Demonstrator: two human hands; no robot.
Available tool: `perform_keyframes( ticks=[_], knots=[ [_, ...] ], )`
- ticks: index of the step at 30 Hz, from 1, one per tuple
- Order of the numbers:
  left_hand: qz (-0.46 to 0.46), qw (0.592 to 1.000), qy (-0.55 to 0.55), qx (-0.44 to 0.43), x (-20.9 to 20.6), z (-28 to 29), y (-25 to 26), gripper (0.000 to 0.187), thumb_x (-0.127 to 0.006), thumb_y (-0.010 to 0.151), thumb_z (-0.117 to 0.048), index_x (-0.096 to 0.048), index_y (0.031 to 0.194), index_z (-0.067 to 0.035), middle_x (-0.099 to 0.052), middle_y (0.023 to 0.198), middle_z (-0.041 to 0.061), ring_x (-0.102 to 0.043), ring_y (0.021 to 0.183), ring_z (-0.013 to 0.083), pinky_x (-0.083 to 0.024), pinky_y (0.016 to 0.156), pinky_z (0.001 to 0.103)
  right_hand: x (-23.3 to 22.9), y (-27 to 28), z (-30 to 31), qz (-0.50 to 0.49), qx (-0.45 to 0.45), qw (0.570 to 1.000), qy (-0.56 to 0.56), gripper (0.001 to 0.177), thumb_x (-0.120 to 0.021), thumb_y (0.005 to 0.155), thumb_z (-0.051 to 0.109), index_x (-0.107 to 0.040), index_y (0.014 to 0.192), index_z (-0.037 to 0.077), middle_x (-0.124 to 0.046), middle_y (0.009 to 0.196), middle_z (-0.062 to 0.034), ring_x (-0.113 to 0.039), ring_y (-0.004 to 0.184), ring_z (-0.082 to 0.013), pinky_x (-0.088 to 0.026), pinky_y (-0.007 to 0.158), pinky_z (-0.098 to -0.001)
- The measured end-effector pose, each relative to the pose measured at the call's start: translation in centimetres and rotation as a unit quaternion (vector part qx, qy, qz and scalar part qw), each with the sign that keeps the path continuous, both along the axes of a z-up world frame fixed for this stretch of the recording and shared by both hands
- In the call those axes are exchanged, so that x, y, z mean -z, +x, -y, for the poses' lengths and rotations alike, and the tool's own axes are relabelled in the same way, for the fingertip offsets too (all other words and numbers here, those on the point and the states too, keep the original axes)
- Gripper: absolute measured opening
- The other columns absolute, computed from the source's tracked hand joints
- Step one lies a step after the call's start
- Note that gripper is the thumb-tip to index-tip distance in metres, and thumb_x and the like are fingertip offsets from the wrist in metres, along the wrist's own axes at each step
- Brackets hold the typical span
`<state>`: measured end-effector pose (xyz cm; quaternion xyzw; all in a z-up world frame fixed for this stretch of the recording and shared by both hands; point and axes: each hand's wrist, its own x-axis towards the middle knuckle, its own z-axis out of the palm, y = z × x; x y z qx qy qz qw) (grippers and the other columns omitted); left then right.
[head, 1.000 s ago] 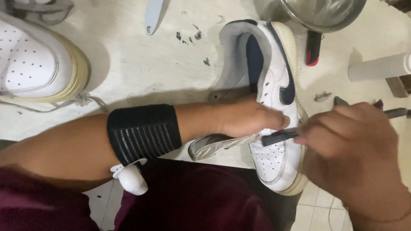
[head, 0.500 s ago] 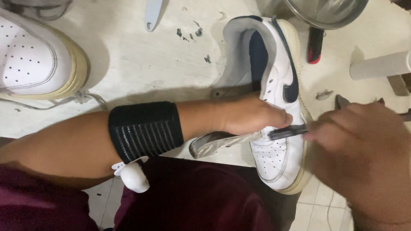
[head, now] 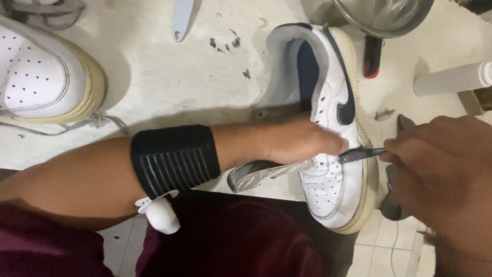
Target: Cleaning and restoring the upper part of a white sneaker using cleaning solution and a cloth.
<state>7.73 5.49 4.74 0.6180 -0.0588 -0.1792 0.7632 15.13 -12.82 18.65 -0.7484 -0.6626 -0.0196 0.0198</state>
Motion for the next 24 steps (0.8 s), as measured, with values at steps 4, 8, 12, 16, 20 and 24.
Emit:
perform_keyframes(
  ticks=[4,8,12,16,20,24],
  knots=[
    [-0.024,0.999,0.047,0.010,-0.8,0.0,-0.1,0.034,-0.050,0.091,-0.042,-0.067,0.078,-0.015,-0.069,0.091,-0.001,-0.058,0.091,0.0123,-0.047,0.090,0.027,0.7,-1.8,-1.2,0.095,-0.017,0.995,-0.012,0.028,-0.071,0.071,-0.010,-0.063,0.067,0.017,-0.067,0.073,0.0005,-0.055,0.067,-0.0273,-0.038,0.060,-0.0419],
    [-0.064,0.995,0.067,0.028,-2.3,-0.8,-0.6,0.057,-0.046,0.082,-0.052,-0.078,0.109,-0.013,-0.074,0.131,0.004,-0.065,0.122,0.0181,-0.043,0.109,0.029,0.2,1.1,1.1,0.005,-0.002,1.000,0.000,0.017,-0.071,0.078,-0.013,-0.069,0.091,-0.002,-0.069,0.078,-0.0156,-0.057,0.063,-0.0353,-0.041,0.061,-0.0522],
    [0.018,0.999,-0.026,-0.027,0.9,0.6,0.5,0.023,-0.059,0.087,-0.031,-0.071,0.084,-0.012,-0.070,0.090,-0.001,-0.061,0.089,0.0134,-0.051,0.089,0.032,1.3,-1.9,-0.8,0.125,-0.028,0.992,0.016,0.032,-0.069,0.065,-0.011,-0.070,0.071,0.021,-0.073,0.082,0.0015,-0.059,0.072,-0.0258,-0.041,0.062,-0.0394],
    [-0.022,1.000,-0.006,-0.009,-0.5,-0.1,-0.3,0.029,-0.054,0.088,-0.038,-0.066,0.075,-0.015,-0.066,0.089,-0.002,-0.058,0.091,0.0133,-0.047,0.091,0.029,0.6,-0.2,0.2,0.039,-0.011,0.999,-0.016,0.024,-0.067,0.071,-0.008,-0.067,0.085,0.010,-0.070,0.084,-0.0032,-0.057,0.070,-0.0297,-0.041,0.067,-0.0471],
    [0.067,0.998,-0.008,-0.007,1.3,0.6,0.5,0.033,-0.052,0.095,-0.031,-0.055,0.066,-0.015,-0.056,0.072,-0.002,-0.051,0.075,0.0103,-0.047,0.079,0.031,1.0,-2.3,-1.4,0.092,-0.028,0.995,0.010,0.032,-0.069,0.067,-0.014,-0.069,0.069,0.018,-0.073,0.081,0.0001,-0.059,0.070,-0.0261,-0.039,0.061,-0.0408],
    [0.045,0.999,-0.014,-0.016,-0.3,-0.1,-0.3,0.030,-0.053,0.092,-0.033,-0.070,0.081,-0.012,-0.071,0.089,-0.001,-0.062,0.092,0.0132,-0.049,0.094,0.029,0.9,0.6,-0.1,0.061,-0.044,0.997,-0.034,0.021,-0.065,0.063,-0.001,-0.064,0.076,0.015,-0.065,0.074,-0.0013,-0.051,0.061,-0.0296,-0.037,0.057,-0.0470]
  ],
)
